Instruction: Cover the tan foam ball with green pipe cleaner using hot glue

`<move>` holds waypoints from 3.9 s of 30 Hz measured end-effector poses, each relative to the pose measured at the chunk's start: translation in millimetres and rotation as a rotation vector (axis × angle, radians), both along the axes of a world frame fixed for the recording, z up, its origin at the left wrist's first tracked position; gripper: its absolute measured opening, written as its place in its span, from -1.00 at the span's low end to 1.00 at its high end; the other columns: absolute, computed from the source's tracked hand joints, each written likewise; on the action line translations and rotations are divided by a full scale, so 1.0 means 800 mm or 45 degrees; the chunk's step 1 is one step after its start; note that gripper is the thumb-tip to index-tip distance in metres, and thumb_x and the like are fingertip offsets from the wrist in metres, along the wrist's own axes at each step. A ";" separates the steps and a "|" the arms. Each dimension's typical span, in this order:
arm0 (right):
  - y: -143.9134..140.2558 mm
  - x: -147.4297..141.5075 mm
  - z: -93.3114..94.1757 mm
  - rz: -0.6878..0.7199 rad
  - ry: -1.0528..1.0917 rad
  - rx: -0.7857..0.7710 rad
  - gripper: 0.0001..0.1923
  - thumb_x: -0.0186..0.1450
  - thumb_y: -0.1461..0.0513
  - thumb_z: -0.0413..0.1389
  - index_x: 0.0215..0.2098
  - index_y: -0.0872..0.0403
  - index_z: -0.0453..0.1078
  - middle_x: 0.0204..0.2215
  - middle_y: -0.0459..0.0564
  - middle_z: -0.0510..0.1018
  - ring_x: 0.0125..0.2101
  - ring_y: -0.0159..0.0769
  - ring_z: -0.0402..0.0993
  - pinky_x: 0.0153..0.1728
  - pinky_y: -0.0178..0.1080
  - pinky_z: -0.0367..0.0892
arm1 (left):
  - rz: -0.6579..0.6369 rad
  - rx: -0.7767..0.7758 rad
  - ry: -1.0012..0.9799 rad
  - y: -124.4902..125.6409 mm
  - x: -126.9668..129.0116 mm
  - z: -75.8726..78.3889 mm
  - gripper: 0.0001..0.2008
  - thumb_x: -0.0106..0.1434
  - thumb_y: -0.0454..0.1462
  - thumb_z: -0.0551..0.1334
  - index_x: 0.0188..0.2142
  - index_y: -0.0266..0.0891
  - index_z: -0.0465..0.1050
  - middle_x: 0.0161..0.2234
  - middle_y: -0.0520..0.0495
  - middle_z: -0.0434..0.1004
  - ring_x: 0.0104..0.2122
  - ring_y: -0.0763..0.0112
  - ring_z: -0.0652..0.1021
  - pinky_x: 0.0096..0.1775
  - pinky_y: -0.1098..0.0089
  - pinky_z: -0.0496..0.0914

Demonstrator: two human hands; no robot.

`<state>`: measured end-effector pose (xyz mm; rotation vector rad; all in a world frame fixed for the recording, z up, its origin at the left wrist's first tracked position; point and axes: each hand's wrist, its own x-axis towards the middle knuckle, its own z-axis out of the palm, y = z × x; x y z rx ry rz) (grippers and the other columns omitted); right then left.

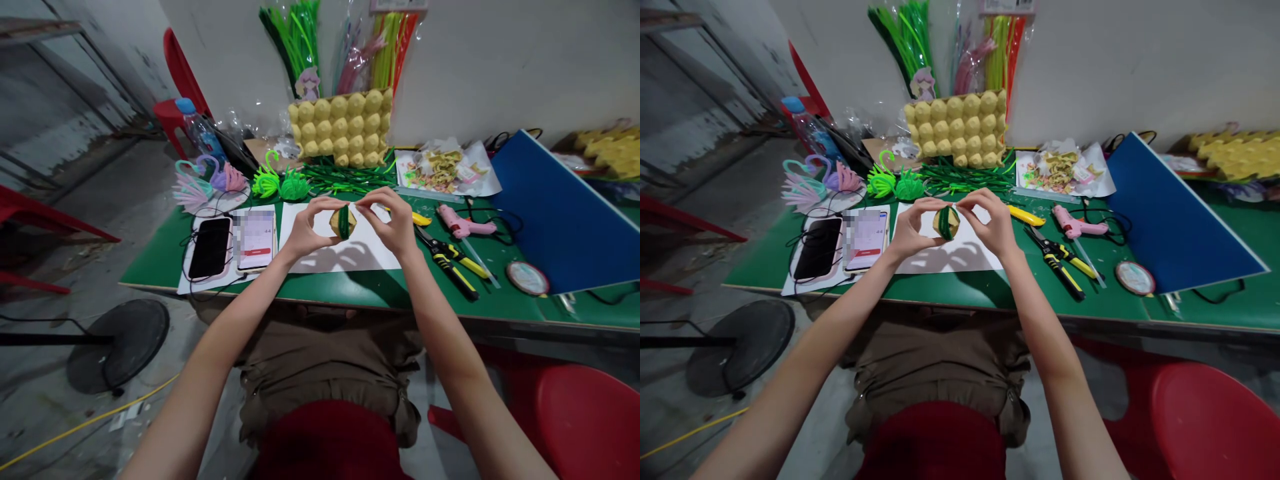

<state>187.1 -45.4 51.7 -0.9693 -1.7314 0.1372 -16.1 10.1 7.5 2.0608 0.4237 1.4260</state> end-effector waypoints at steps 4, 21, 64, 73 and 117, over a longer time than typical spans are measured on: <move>-0.014 0.000 0.013 -0.011 -0.236 -0.016 -0.85 0.40 0.12 0.19 -0.27 -0.03 0.56 -0.27 -0.02 0.60 -0.32 -0.25 0.52 -0.13 -0.10 0.37 | 0.057 0.058 0.060 -0.002 0.000 0.000 -0.44 0.02 -0.13 0.56 0.03 -0.04 0.56 0.01 -0.10 0.67 0.11 0.11 0.56 0.20 -0.04 0.42; -0.024 -0.008 0.008 -0.206 -0.362 0.041 -0.85 0.43 0.19 0.14 -0.28 -0.03 0.54 -0.29 -0.06 0.64 -0.34 -0.27 0.51 -0.07 -0.08 0.24 | 0.093 0.122 0.082 -0.004 -0.002 -0.003 -0.41 0.02 -0.25 0.55 0.07 -0.07 0.53 0.01 -0.09 0.67 0.06 0.16 0.55 0.15 0.02 0.43; -0.024 -0.023 -0.037 -0.255 -0.334 0.097 -0.81 0.45 0.16 0.09 -0.27 -0.08 0.53 -0.34 -0.07 0.64 -0.28 -0.22 0.53 0.03 0.01 0.15 | 0.277 -0.273 0.069 0.005 0.000 -0.012 -0.28 -0.18 0.01 0.60 -0.04 -0.22 0.58 -0.10 -0.15 0.68 -0.06 0.14 0.64 0.06 0.16 0.47; -0.017 -0.019 -0.035 -0.091 0.060 -0.145 -0.54 0.34 -0.10 0.18 0.04 -0.01 0.41 -0.03 0.12 0.58 -0.14 -0.14 0.56 -0.06 -0.04 0.41 | 0.254 0.065 0.137 -0.007 0.001 -0.001 -0.47 0.01 -0.14 0.54 -0.01 -0.14 0.55 -0.02 -0.14 0.67 0.03 0.14 0.58 0.12 0.07 0.43; 0.015 -0.013 -0.069 0.353 0.447 -0.539 -0.05 0.03 -0.16 0.42 0.27 -0.10 0.21 -0.03 0.06 0.60 0.03 -0.07 0.56 0.13 0.03 0.46 | 0.254 0.329 0.237 -0.006 0.002 -0.010 -0.50 0.33 -0.02 0.32 0.18 -0.10 0.35 0.08 -0.18 0.59 0.12 0.18 0.55 0.17 0.09 0.42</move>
